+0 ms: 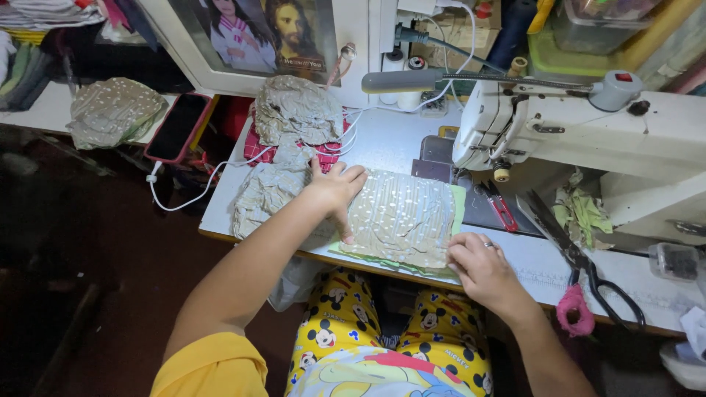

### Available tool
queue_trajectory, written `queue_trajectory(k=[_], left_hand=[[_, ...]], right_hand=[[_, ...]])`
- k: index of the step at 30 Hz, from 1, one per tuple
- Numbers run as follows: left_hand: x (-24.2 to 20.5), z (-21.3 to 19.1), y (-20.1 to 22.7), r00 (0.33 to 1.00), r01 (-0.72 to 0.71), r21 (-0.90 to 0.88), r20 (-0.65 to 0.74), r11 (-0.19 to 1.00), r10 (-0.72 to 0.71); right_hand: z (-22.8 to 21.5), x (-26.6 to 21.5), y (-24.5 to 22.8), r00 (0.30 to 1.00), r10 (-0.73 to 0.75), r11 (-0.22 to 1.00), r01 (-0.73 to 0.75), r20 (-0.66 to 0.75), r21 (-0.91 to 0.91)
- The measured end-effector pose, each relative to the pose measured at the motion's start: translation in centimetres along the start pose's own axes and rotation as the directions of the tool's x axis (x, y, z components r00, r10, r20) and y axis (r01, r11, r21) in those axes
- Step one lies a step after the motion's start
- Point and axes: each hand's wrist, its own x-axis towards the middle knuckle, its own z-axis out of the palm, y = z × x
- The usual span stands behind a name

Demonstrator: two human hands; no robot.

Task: The person is smoothing out a decorated fabric piece and then aligning it with a white fabric template on a work surface.

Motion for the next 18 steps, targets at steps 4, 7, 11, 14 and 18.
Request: queue_trajectory(k=[4, 7, 11, 14, 18], left_hand=[[-0.2, -0.2, 0.0, 1.000, -0.002, -0.010, 0.014, 1.000, 0.003], [-0.3, -0.2, -0.1, 1.000, 0.002, -0.010, 0.019, 1.000, -0.002], [-0.2, -0.3, 0.0, 1.000, 0.002, -0.004, 0.031, 1.000, -0.002], [-0.1, -0.3, 0.0, 0.999, -0.001, 0.006, 0.034, 1.000, 0.001], [-0.4, -0.6, 0.1, 0.999, -0.003, 0.015, 0.036, 1.000, 0.003]], right_hand=[[0.1, -0.8, 1.6, 0.998, -0.004, 0.999, 0.007, 0.057, -0.050], [0.5, -1.1, 1.6, 0.997, -0.047, 0.998, 0.049, 0.059, -0.029], [1.3, -1.3, 1.6, 0.992, -0.122, 0.990, 0.123, 0.023, -0.068], [1.1, -1.1, 1.1, 0.982, -0.188, 0.980, 0.185, -0.025, -0.076], [0.2, -0.8, 0.5, 0.972, -0.228, 0.973, 0.227, -0.046, -0.029]])
